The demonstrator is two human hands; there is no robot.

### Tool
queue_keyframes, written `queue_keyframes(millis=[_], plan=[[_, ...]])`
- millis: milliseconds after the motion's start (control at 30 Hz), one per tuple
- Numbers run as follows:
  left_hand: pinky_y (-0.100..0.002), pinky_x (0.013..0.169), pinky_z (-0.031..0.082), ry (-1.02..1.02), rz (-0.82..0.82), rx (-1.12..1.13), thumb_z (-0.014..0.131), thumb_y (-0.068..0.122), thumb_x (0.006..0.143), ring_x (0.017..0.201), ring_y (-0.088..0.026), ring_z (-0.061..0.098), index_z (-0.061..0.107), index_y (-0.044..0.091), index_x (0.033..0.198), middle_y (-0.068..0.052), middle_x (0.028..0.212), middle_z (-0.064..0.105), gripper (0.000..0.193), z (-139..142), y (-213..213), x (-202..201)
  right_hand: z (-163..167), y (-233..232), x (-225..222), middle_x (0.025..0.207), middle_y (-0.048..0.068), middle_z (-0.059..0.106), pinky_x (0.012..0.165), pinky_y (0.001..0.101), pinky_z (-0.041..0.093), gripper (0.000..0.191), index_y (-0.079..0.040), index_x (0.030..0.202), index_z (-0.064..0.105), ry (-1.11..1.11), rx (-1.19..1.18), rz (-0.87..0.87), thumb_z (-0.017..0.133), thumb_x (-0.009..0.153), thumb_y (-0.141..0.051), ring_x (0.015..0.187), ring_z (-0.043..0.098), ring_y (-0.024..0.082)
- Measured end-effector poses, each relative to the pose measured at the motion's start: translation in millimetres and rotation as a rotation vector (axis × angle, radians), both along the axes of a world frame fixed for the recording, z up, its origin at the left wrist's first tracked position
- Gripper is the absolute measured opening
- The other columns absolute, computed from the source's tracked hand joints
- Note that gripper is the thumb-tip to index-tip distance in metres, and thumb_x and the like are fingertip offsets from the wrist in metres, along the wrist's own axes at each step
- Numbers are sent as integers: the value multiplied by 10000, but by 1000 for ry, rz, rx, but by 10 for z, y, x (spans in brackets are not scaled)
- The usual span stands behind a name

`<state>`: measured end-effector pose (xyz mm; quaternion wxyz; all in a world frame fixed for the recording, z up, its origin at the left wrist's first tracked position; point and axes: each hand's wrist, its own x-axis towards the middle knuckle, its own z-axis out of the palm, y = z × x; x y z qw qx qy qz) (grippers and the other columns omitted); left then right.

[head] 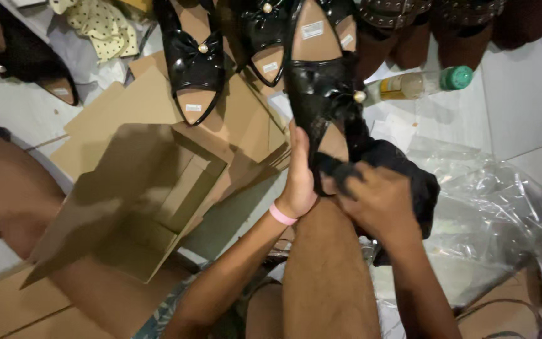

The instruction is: The person sits on the floor and packs black high-heeled shoes into cardboard boxes. They place the shoes inside, close the boxes, and stack them. The person also wipes one shoe with a black cloth before placing it in a box.

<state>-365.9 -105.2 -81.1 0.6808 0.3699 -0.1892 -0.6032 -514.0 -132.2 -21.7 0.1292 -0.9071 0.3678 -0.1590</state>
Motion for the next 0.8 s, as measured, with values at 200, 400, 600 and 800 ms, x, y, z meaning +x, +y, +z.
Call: queue_keyframes(millis=[200,400,600,800], plan=[[-346,1290,270,-108,0,-17,232,385,1192,1494,-190,377,297,18,1600,-95,1583,403,553,-74,-10,-16,-41,32,20,760,135,646,514,425,492,290,-48,711,633,-66,13,-10,881,771,-185,588,622,306],[-349,1278,251,-40,-37,23,229,380,1171,1494,-195,352,255,13,1601,-103,1590,381,566,-110,-8,-17,-134,17,-32,889,196,686,604,421,536,205,-37,756,633,-88,-39,-10,799,698,-142,690,668,327],[-366,1274,309,-59,-25,-54,241,379,1196,1457,-204,418,301,18,1596,-110,1563,431,543,-3,-6,3,-186,62,-103,684,123,585,509,437,462,351,-45,642,571,-49,41,-175,871,812,-111,557,589,322],[-375,1260,295,26,-30,-14,247,369,1175,1450,-202,397,288,44,1594,-99,1561,410,532,32,-19,6,-220,63,-74,698,117,555,522,440,426,335,-31,714,583,-78,26,-280,854,901,-93,589,577,339]])
